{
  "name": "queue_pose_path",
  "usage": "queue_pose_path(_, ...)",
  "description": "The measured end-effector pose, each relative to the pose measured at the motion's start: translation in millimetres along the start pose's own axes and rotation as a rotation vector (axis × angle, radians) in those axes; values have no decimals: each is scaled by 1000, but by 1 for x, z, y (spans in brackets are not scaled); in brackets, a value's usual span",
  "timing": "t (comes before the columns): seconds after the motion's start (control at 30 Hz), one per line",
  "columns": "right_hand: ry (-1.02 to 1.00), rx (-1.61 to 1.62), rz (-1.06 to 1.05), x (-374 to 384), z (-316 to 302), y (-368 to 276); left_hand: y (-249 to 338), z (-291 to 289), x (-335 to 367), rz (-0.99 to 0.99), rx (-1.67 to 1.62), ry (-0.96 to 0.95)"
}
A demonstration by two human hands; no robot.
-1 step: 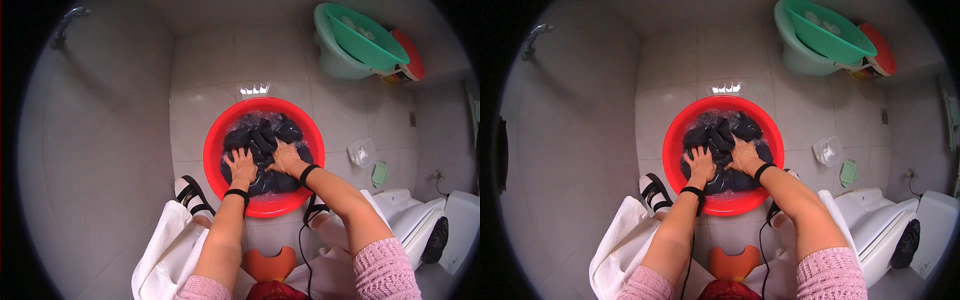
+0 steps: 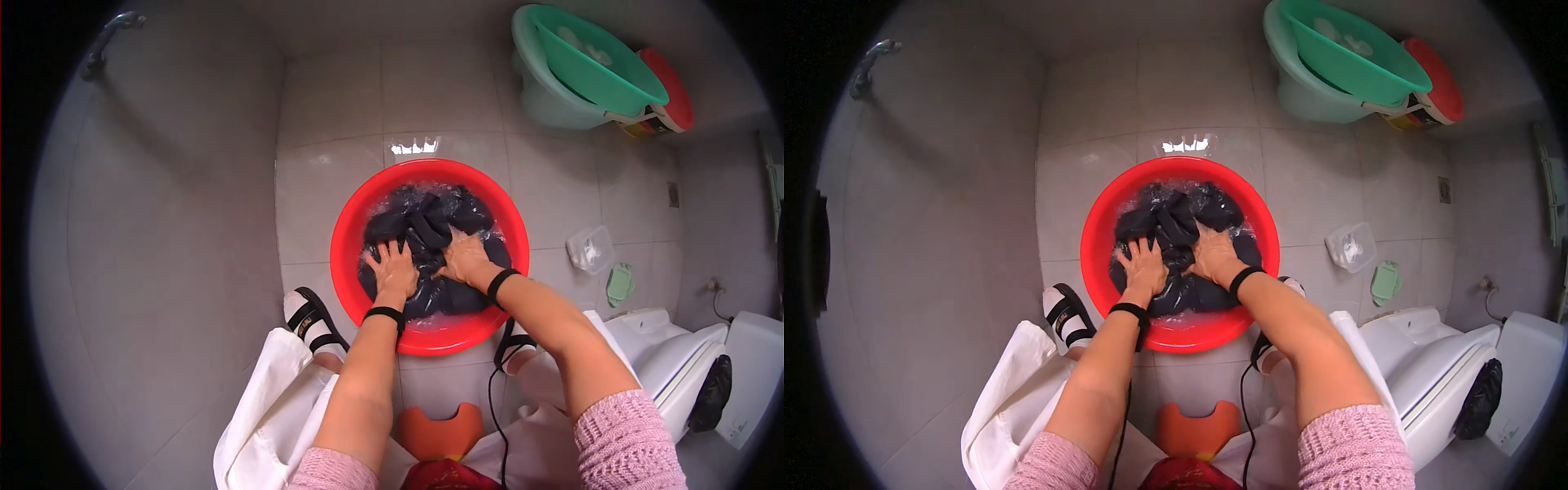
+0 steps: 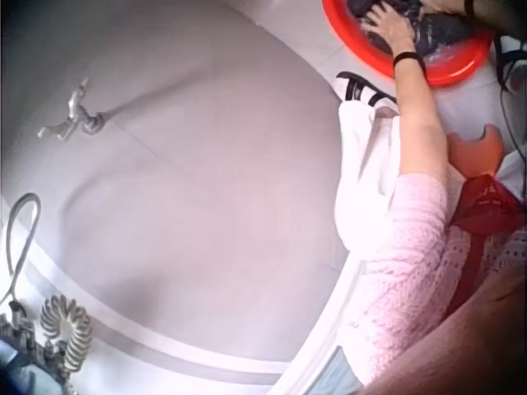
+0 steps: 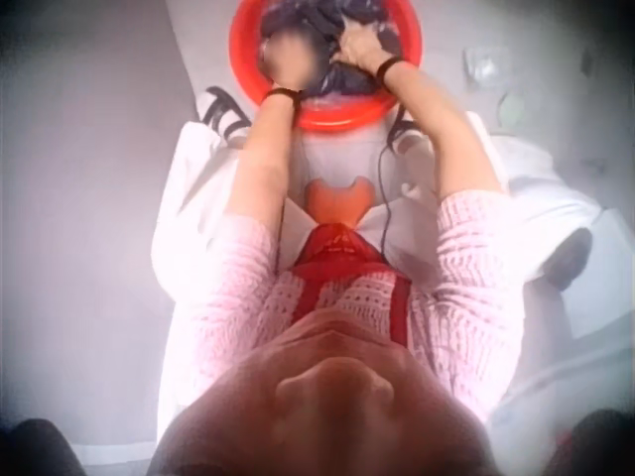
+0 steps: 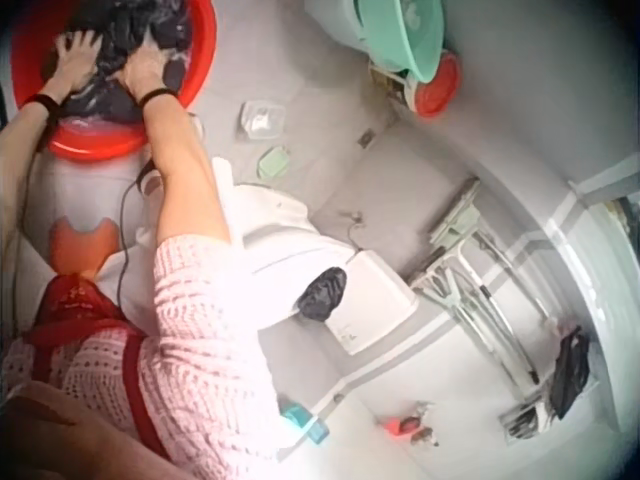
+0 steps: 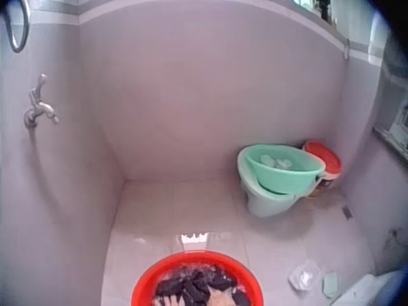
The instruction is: The person sits on the bathroom floor and hand-washes a dark garment in a red basin filled with water. They repeatedly scrub, rinse, and wring the item, then refill the basin with fresh water from the tap to continue the process.
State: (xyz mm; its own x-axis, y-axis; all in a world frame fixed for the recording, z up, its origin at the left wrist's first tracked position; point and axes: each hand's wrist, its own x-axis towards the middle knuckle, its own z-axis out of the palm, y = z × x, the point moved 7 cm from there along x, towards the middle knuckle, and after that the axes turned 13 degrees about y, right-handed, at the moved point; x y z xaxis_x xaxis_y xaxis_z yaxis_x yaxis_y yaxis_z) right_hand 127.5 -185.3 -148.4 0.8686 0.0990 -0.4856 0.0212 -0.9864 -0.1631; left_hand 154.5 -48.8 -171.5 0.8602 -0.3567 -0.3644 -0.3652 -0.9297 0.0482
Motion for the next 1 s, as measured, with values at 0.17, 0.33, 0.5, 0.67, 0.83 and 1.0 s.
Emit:
queue_pose_path(0.17,80,-95,2,16,40,14,12,6,18,64,31,67)
queue_pose_path(0.33,16,-23,-14,13,13,7,19,-32,16,-113,-127,22)
queue_pose_path(0.5,32,382,-179,-15,-48,28,-4,-69,-38,-885,-1042,456)
queue_pose_path(0.67,-383,379,-21,-59,-40,39,-23,-53,-130,-1323,-1071,895)
queue_pose_path(0.83,186,416,-95,-40,-78,36,-3,-98,-103,-710,-627,786)
queue_pose_path(1.0,368,465,47,13,-109,36,27,-58,-73,-449,-614,191)
